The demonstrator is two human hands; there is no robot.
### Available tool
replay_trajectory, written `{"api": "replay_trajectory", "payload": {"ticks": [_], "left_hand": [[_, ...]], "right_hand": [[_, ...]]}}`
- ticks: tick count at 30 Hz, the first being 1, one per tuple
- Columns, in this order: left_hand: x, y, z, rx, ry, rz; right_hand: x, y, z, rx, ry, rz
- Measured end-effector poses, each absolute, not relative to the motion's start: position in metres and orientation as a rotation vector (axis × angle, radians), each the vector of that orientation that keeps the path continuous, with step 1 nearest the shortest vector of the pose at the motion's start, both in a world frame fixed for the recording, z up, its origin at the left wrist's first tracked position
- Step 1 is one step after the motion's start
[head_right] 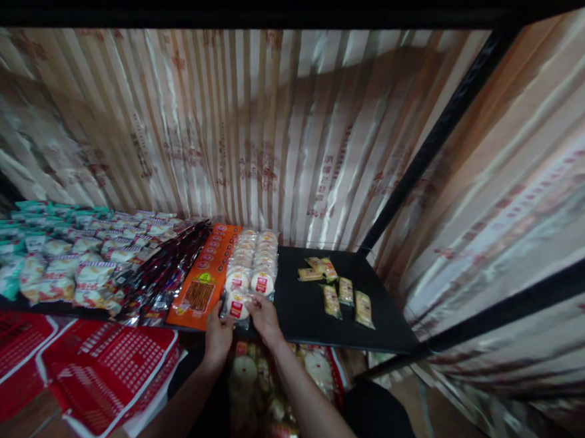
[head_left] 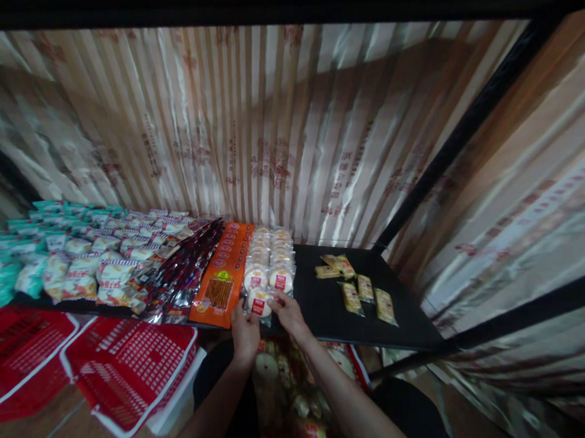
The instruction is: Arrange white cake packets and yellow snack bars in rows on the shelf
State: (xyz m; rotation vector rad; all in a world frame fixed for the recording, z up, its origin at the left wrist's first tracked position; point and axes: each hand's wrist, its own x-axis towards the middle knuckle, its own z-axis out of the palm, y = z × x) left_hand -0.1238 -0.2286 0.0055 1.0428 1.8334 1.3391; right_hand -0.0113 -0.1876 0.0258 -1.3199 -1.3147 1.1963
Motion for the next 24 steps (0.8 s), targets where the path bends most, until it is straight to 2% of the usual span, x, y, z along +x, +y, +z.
{"api": "replay_trajectory", "payload": {"ticks": [5, 14, 24], "left_hand": [[-0.120, -0.227, -0.002, 1.383, 1.941, 1.310], [-0.117, -0.223, -0.003, 1.518, 1.966, 1.234], [-0.114, -0.222, 0.005, 1.442, 1.962, 1.174]], "right_hand": [[-0.014, -0.166, 0.026, -1.456, -1.492, 0.997], [-0.024, -0.158, 0.036, -1.704, -1.683, 0.639], [-0.037, -0.169, 0.022, -1.635, -1.544, 0.571]]}}
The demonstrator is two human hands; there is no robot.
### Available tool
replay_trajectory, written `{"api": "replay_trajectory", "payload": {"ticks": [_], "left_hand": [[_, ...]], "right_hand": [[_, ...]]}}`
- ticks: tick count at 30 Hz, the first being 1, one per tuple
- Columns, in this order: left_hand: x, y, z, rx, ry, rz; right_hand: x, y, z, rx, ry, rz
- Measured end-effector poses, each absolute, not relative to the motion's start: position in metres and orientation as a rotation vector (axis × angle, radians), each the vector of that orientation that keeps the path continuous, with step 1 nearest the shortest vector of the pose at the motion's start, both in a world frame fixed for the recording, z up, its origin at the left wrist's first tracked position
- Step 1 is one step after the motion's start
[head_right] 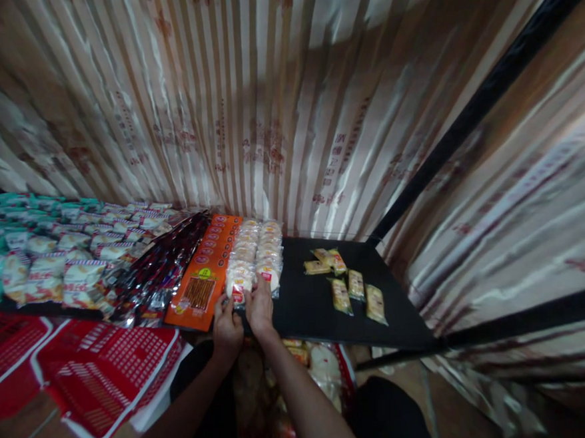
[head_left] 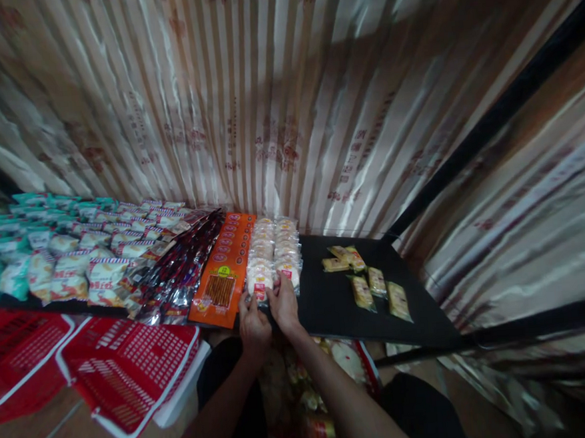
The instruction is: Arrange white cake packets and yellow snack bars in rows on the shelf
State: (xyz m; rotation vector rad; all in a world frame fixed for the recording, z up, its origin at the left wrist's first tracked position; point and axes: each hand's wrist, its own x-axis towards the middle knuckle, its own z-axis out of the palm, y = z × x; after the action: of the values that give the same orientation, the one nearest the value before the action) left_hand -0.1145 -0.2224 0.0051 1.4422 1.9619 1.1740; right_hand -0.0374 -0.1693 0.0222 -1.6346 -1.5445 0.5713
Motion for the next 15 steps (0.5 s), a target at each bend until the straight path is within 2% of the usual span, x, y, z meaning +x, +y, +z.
{"api": "replay_trajectory", "payload": {"ticks": [9, 15], "left_hand": [[-0.114, -0.250, 0.015, 1.570, 1.869, 1.226], [-0.094, -0.294, -0.009, 1.486, 1.727, 0.939]], "right_hand": [[-0.030, -0.204, 0.019, -1.534, -1.492, 0.589], [-0.011, -0.263, -0.016, -1.453, -1.693, 0.568]]}}
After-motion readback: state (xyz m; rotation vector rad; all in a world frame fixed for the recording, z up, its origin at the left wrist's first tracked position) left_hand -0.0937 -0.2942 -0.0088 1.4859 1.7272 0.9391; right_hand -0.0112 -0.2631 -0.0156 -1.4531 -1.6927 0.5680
